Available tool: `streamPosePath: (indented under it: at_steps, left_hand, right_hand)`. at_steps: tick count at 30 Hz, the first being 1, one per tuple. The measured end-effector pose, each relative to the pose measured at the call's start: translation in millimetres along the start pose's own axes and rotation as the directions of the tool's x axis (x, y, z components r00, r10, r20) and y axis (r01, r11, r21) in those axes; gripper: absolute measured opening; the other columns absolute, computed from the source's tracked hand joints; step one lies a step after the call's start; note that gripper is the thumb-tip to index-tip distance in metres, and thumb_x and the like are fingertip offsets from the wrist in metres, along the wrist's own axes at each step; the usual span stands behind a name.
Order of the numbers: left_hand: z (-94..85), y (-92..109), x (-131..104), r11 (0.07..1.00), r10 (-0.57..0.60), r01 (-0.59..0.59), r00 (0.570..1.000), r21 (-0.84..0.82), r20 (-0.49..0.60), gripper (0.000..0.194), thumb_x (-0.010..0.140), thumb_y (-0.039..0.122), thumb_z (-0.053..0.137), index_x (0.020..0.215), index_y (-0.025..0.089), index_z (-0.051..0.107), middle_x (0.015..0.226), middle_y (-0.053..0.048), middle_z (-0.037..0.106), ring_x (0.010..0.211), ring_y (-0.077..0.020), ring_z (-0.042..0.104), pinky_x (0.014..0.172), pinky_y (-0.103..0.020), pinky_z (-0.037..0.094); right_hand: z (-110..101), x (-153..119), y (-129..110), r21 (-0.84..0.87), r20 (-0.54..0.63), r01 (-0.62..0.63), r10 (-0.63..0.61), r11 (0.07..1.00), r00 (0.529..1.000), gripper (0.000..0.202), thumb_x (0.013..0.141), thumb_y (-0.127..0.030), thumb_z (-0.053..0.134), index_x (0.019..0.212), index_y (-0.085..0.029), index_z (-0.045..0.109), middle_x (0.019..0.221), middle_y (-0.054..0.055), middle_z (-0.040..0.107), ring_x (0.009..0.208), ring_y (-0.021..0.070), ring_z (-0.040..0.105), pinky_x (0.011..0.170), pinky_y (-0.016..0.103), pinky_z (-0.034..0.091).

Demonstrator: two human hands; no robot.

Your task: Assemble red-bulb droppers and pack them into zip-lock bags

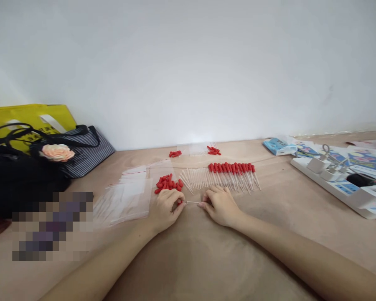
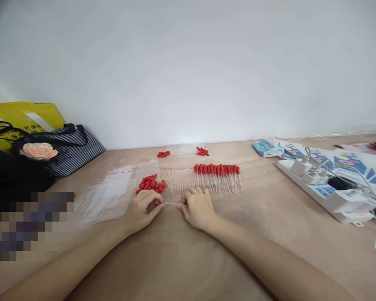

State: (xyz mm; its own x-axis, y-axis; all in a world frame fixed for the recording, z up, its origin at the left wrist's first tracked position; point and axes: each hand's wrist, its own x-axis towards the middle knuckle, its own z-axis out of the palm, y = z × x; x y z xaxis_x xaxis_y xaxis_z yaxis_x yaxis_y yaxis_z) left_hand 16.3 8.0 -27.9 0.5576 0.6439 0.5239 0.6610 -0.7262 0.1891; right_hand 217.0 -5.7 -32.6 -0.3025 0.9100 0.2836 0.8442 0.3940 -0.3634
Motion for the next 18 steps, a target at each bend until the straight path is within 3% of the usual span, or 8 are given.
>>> streamPosePath:
  at_steps: [5,9,14,18]
  left_hand:
    - [-1.6,4,-2,0.996,0.007,-0.007,1.000,-0.084,-0.004,0.017,0.074,0.010,0.044,0.089,0.017,0.047,0.082,-0.004,0.056,0.073,-0.0143,0.055,0.069,-0.028,0.045]
    - [0.5,6,-4,0.991,0.002,0.004,0.999,-0.135,0.045,0.031,0.071,0.006,0.045,0.099,0.016,0.051,0.101,-0.008,0.053,0.087,-0.0154,0.056,0.077,-0.028,0.046]
    - [8.7,1,-5,0.995,0.022,-0.012,0.994,-0.096,0.104,0.019,0.079,0.023,0.054,0.094,0.016,0.062,0.109,-0.010,0.054,0.088,-0.0183,0.057,0.078,-0.034,0.047]
    - [11.1,1,-4,1.000,0.010,-0.009,0.997,-0.002,0.077,0.016,0.079,0.028,0.057,0.090,0.020,0.066,0.104,-0.007,0.061,0.094,-0.0228,0.054,0.080,-0.041,0.042]
  right_hand:
    - [-2,-4,15,0.017,-0.058,0.014,-0.013,1.000,0.998,0.012,0.083,-0.023,0.048,0.074,-0.017,0.052,0.077,0.003,0.060,0.077,0.0173,0.052,0.068,0.030,0.027]
    - [-3,-3,33,0.078,-0.088,0.174,-0.167,0.982,0.982,0.011,0.086,-0.019,0.043,0.079,-0.016,0.052,0.079,0.003,0.060,0.075,0.0152,0.052,0.067,0.028,0.029]
    - [1,-4,35,-0.073,-0.129,0.407,-0.414,0.910,0.901,0.026,0.087,-0.013,0.036,0.108,-0.015,0.050,0.084,0.007,0.057,0.076,0.0169,0.050,0.068,0.029,0.030]
    - [3,-5,32,-0.159,-0.121,0.432,-0.451,0.888,0.884,0.024,0.085,-0.011,0.036,0.098,-0.016,0.056,0.078,0.005,0.056,0.071,0.0164,0.048,0.070,0.031,0.029]
